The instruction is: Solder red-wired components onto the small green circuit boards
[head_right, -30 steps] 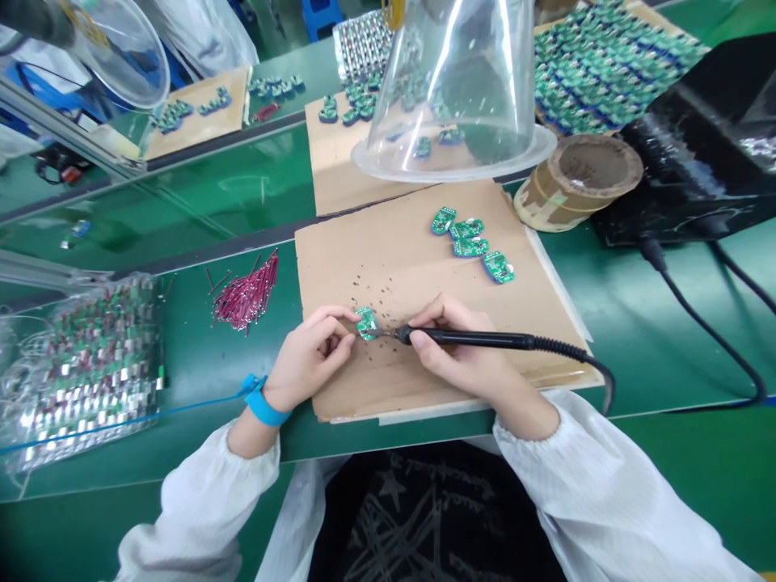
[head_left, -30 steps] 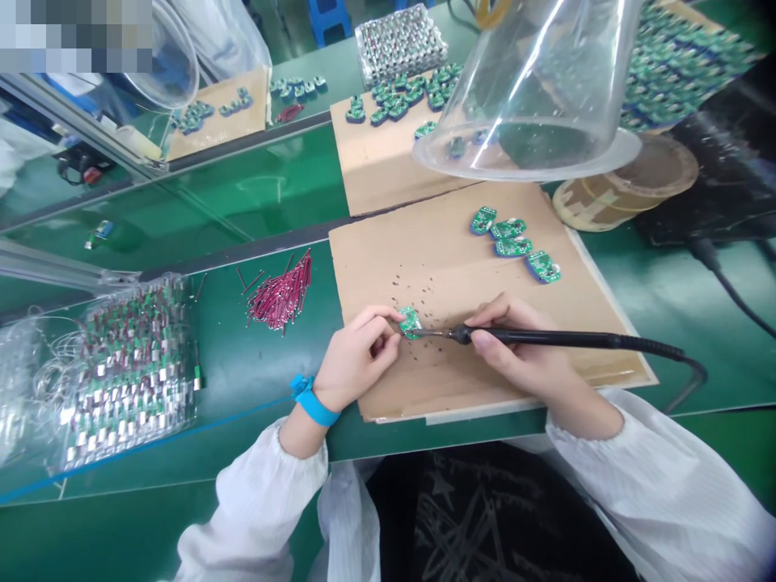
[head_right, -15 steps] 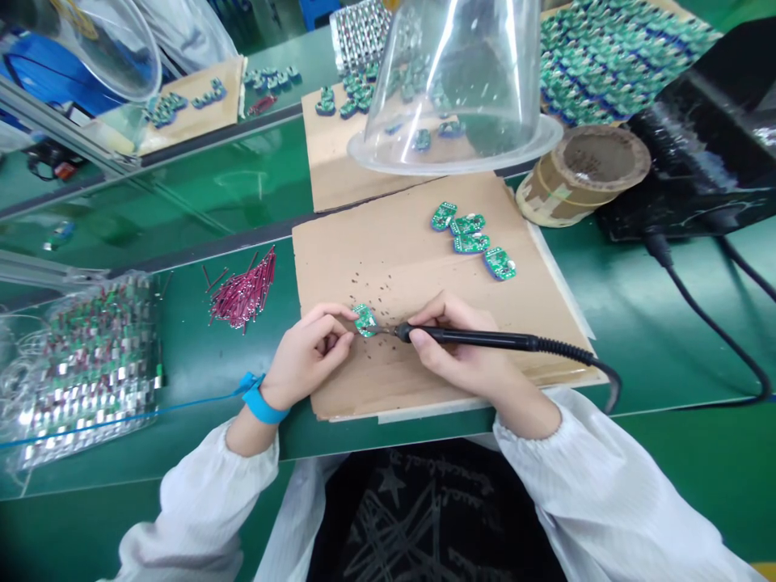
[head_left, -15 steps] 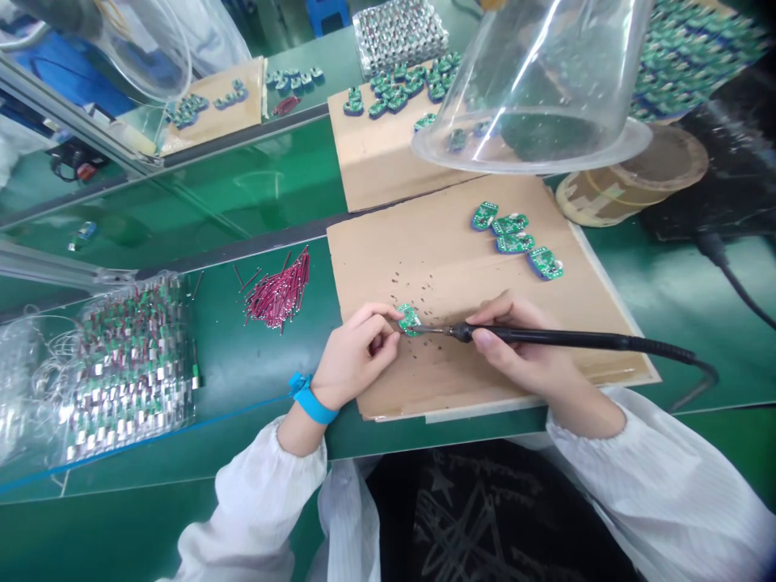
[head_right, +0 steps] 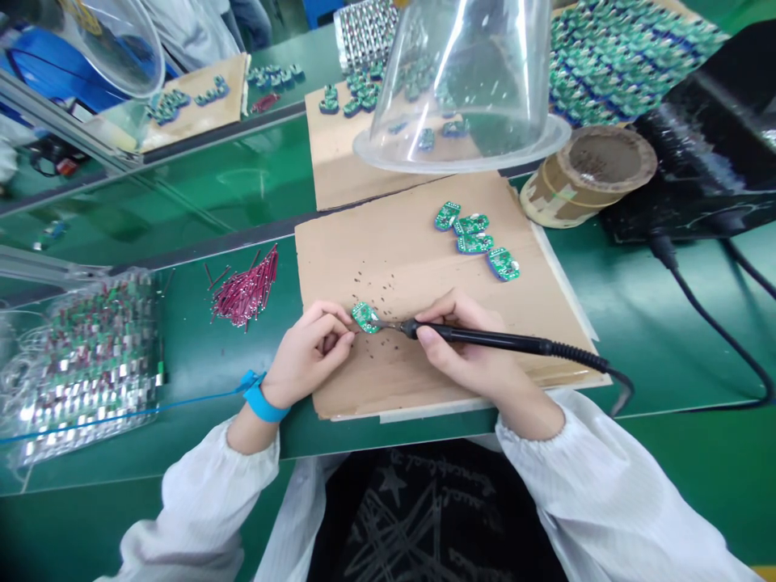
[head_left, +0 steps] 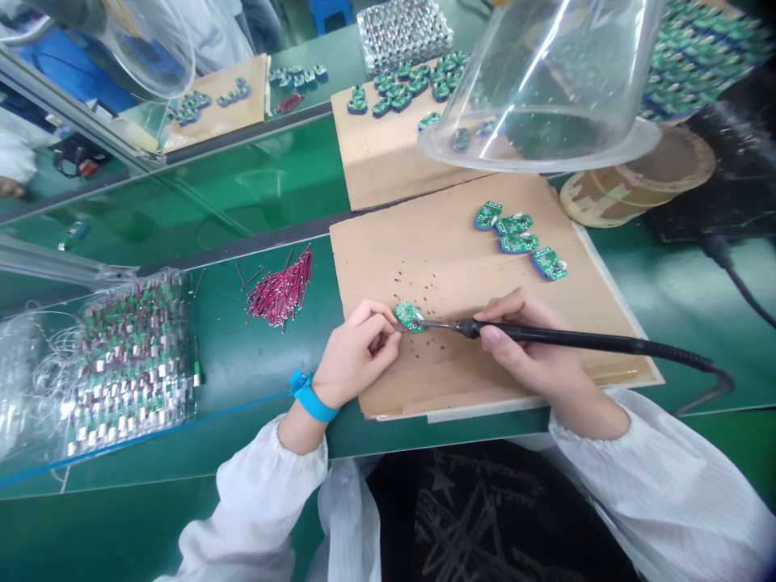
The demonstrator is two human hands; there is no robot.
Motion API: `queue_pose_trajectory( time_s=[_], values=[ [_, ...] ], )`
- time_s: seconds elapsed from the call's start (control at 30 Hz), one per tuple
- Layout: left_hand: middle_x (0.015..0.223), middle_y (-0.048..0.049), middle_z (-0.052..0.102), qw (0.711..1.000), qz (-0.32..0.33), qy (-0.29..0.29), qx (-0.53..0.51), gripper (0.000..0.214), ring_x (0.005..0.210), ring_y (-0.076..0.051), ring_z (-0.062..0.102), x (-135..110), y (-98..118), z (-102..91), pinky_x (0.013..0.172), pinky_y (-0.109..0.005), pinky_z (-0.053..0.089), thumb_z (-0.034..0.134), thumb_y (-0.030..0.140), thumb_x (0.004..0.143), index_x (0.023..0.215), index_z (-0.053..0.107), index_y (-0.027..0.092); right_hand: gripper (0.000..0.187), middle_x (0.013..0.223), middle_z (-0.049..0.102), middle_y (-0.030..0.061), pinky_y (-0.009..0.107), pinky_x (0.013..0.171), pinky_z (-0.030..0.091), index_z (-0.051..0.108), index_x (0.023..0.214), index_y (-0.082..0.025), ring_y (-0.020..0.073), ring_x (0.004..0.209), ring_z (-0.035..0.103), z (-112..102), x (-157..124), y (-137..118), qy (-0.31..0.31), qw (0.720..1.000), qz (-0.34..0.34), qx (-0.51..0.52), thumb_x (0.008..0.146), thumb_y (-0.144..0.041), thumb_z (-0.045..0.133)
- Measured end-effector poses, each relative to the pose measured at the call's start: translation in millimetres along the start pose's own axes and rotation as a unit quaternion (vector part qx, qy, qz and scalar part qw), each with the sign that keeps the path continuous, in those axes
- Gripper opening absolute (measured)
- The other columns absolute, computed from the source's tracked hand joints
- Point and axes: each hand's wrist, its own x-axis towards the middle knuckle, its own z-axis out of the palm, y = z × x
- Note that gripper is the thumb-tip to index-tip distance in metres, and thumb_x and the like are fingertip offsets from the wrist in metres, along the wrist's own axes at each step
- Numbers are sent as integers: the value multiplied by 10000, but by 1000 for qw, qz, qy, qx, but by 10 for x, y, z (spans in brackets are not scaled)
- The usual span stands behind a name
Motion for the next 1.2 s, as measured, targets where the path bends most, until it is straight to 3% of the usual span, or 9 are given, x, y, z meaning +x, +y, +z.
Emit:
queue_pose_trajectory(
  time_s=[1.2],
  values=[
    [1038, -4, 644, 1000, 8, -10, -8, 140, 623, -70, 465, 21, 33, -29, 615, -242, 413, 595, 124, 940, 819, 564, 188, 133, 824, 673, 18, 333, 604, 524, 626, 1038, -263, 169, 676, 663, 55, 0, 56, 68, 995, 14, 67, 957, -345, 694]
  ],
)
